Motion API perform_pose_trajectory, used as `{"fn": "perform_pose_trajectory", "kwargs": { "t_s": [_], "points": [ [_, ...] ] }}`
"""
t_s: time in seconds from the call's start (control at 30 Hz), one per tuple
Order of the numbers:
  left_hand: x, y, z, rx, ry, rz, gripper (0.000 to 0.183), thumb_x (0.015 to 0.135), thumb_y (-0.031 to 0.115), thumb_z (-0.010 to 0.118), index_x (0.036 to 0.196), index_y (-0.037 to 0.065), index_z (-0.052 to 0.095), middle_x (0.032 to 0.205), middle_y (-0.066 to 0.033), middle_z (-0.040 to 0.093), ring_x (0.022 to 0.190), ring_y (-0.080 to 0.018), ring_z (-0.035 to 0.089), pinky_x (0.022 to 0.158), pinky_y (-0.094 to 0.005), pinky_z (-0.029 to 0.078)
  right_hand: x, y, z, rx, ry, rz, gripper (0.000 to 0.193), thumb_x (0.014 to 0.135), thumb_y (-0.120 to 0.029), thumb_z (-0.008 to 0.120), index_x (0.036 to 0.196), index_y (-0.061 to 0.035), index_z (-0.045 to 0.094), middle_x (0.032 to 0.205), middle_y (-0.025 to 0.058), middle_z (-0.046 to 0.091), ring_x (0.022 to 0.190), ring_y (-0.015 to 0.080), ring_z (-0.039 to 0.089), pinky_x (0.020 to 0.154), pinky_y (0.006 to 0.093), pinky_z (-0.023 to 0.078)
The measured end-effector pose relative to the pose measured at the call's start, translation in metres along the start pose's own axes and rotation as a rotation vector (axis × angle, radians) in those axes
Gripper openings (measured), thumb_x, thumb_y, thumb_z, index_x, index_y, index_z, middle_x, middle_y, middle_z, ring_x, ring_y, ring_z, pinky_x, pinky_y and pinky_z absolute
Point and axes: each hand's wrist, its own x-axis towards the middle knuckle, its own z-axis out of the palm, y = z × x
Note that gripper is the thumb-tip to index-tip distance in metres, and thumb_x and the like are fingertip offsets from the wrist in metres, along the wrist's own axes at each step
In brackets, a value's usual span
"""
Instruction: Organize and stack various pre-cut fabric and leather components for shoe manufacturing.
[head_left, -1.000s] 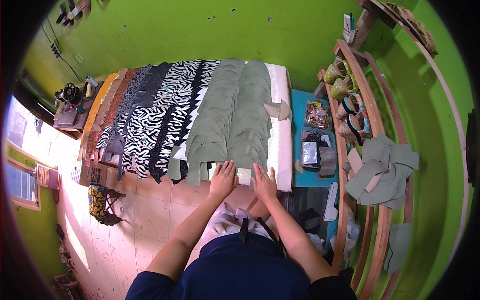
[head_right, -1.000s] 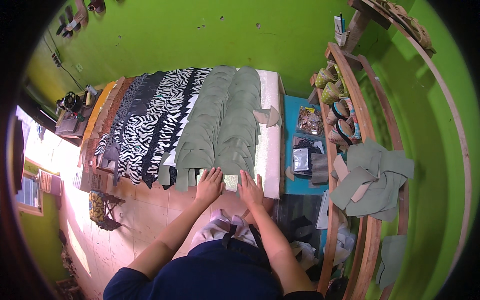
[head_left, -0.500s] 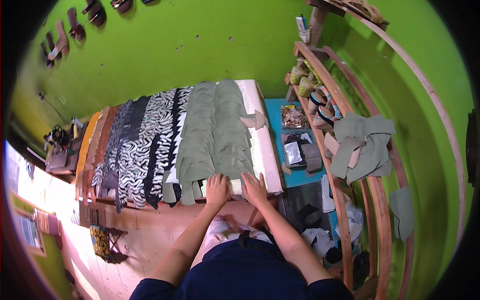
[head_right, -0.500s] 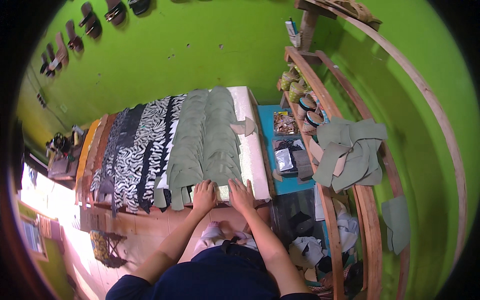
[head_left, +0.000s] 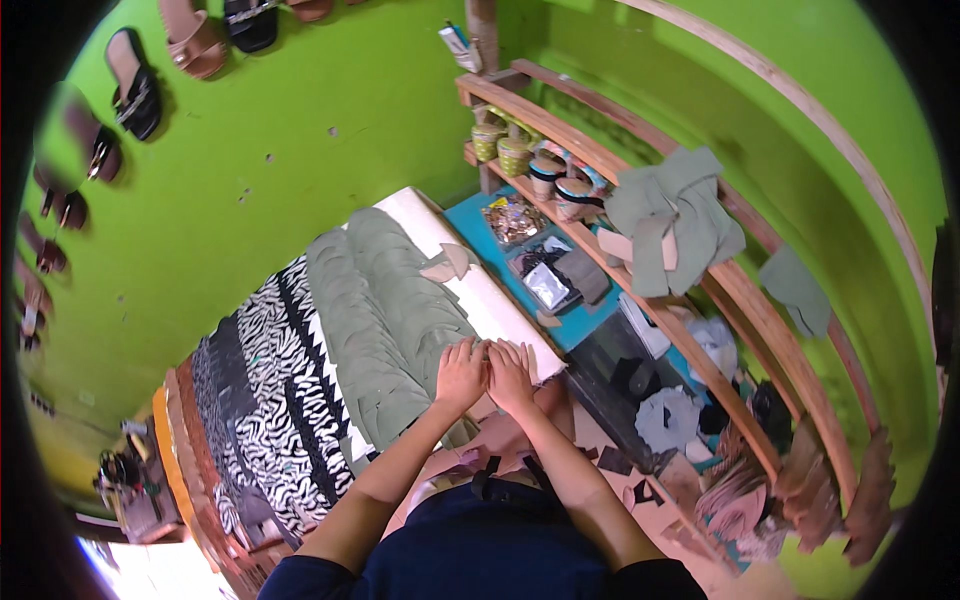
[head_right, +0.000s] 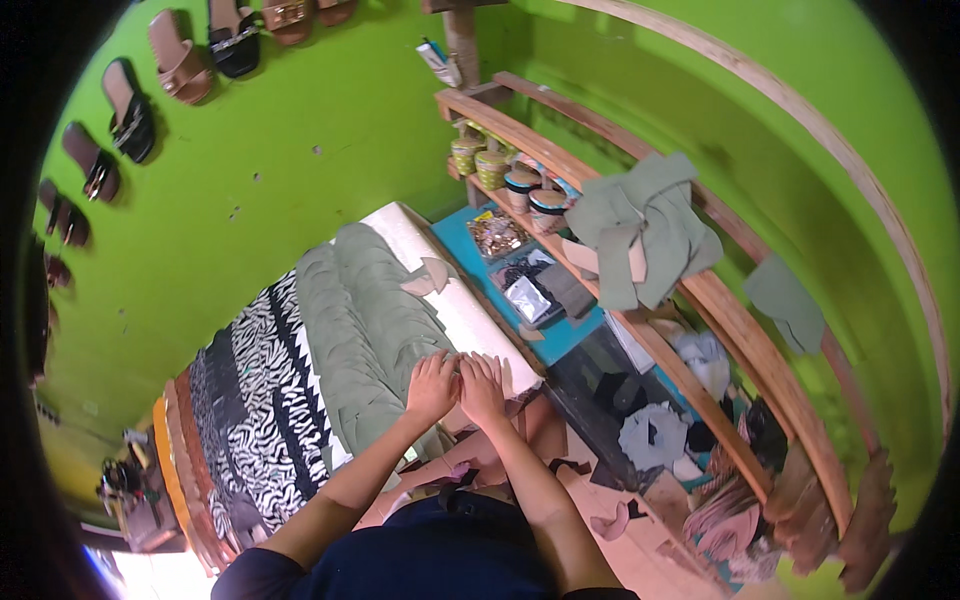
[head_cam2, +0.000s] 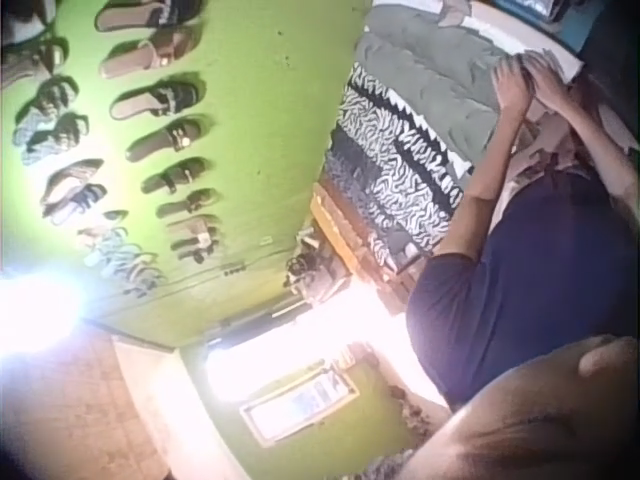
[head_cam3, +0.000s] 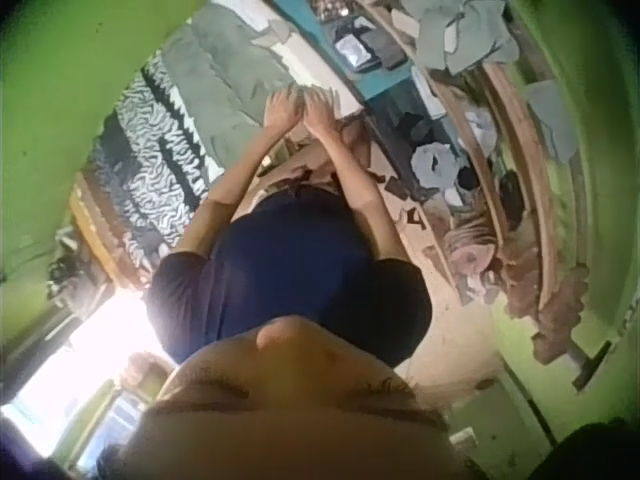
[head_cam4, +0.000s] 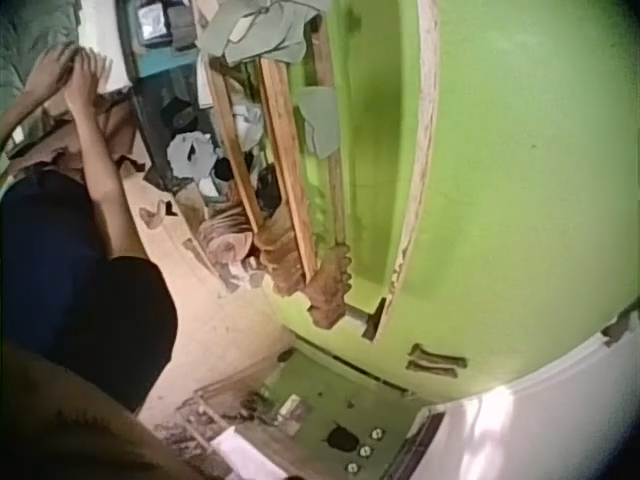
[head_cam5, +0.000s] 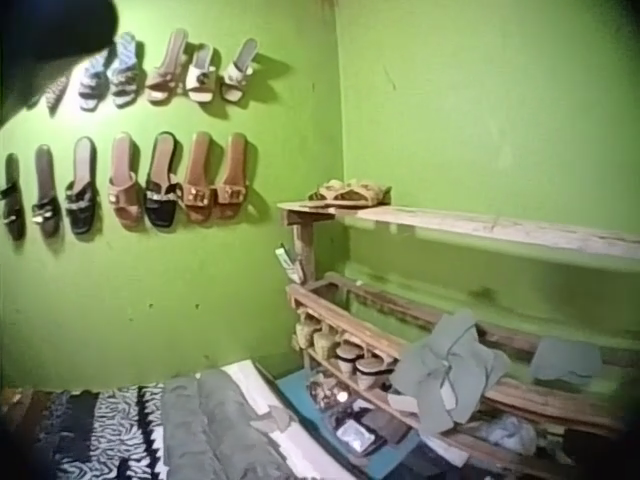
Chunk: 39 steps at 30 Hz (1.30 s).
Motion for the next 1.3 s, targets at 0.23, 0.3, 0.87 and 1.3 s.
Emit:
{"fn": "perform_pose_trajectory", "kwargs": {
  "t_s": [0.23,0.3,0.87,1.3],
  "points": [
    [0.034,0.011,0.001,-0.096,-0.020,0.223,0.045,0.078,0.020,0.054,0.120,0.009,0.047,0.122,-0.0147,0.048,0.115,-0.0273,0.045,0.098,-0.0448,0.033,0.005,0.003,-0.024,-0.160,0.155,0.173,0.037,0.081,-0.014,0.052,0.117,-0.0048,0.049,0.126,0.0067,0.048,0.124,0.0225,0.037,0.107,0.0491,0.016],
    [0.051,0.021,-0.009,-0.100,0.030,0.301,0.044,0.077,0.020,0.055,0.119,0.008,0.048,0.120,-0.0152,0.049,0.113,-0.0282,0.047,0.098,-0.0447,0.033,0.012,0.003,-0.040,-0.194,0.218,0.217,0.037,0.081,-0.014,0.052,0.117,-0.0059,0.049,0.126,0.0068,0.047,0.123,0.0228,0.038,0.107,0.0490,0.016],
    [0.155,0.112,-0.092,-0.442,0.528,0.727,0.036,0.073,0.008,0.057,0.109,0.005,0.054,0.114,-0.0138,0.052,0.104,-0.0312,0.050,0.087,-0.0414,0.038,0.060,-0.022,-0.210,-0.495,0.874,0.082,0.026,0.075,-0.009,0.057,0.101,-0.0091,0.056,0.102,0.0063,0.053,0.100,0.0262,0.048,0.084,0.0395,0.039],
    [0.191,0.128,-0.075,-0.306,0.401,0.654,0.076,0.070,0.026,0.066,0.135,0.008,0.030,0.140,-0.0173,0.027,0.127,-0.0371,0.029,0.102,-0.0482,0.025,0.117,-0.002,-0.224,-0.299,1.062,0.496,0.059,0.075,-0.032,0.064,0.118,0.0037,0.043,0.113,0.0214,0.044,0.104,0.0362,0.043,0.088,0.0432,0.038]
  ]
}}
